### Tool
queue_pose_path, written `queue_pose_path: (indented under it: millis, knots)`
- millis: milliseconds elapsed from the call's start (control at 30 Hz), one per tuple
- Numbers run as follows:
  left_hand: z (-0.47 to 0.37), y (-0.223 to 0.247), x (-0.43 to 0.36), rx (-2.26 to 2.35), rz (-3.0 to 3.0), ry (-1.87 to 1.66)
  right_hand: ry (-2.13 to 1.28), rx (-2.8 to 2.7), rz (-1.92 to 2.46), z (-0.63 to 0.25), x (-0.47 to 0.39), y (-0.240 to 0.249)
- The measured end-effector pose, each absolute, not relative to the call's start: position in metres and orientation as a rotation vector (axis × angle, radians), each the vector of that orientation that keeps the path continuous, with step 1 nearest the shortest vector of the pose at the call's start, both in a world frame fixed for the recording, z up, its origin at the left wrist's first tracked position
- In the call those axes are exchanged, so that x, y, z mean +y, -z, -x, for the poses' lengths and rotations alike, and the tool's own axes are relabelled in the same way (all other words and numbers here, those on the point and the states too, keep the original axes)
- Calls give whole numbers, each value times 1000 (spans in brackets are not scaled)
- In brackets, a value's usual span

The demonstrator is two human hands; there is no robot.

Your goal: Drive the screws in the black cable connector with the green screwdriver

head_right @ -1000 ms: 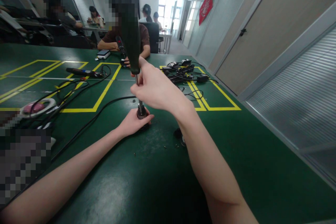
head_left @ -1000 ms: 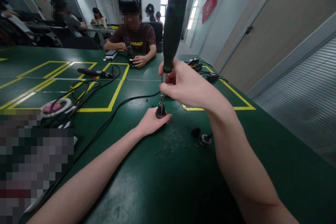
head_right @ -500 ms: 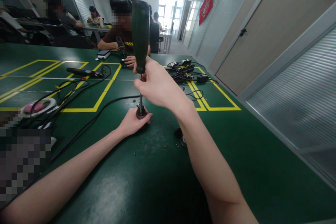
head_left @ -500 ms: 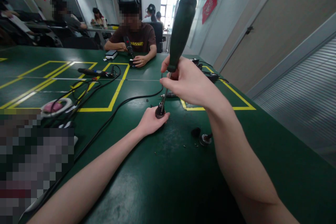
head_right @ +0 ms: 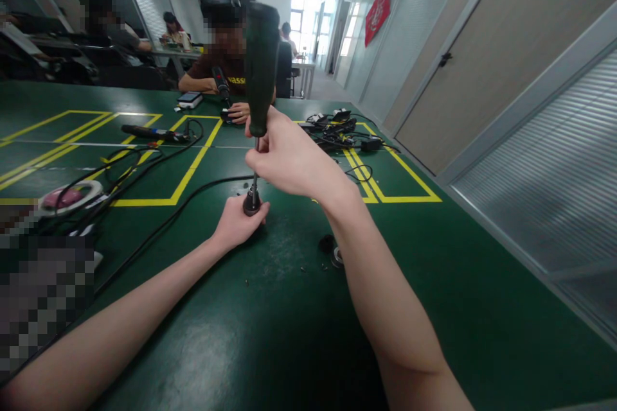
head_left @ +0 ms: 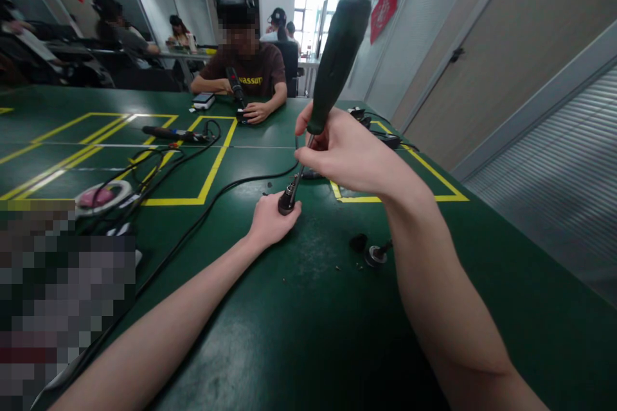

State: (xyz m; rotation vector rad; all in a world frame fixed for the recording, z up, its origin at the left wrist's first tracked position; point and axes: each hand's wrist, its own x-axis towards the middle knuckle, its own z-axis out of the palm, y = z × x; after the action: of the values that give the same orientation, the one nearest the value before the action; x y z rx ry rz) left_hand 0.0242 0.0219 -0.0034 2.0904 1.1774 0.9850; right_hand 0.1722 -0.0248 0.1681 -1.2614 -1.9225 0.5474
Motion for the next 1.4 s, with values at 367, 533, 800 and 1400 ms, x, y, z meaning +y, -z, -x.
queue_pose_path:
  millis: [367, 533, 800, 1400]
  knots:
    - [-23, 2, 19, 1184, -2086, -1018, -631, -1966, 1279, -175, -34, -176]
    - [-23, 2, 18, 1170, -2100, -1011, -506, -1931, 1330, -172, -32, -175]
    - [-23, 1, 19, 1180, -2098, -1009, -463, -1836, 1301, -173, -30, -175]
    - [-23, 1, 19, 1150, -2097, -1012, -381, -1862, 1235, -172, -24, -172]
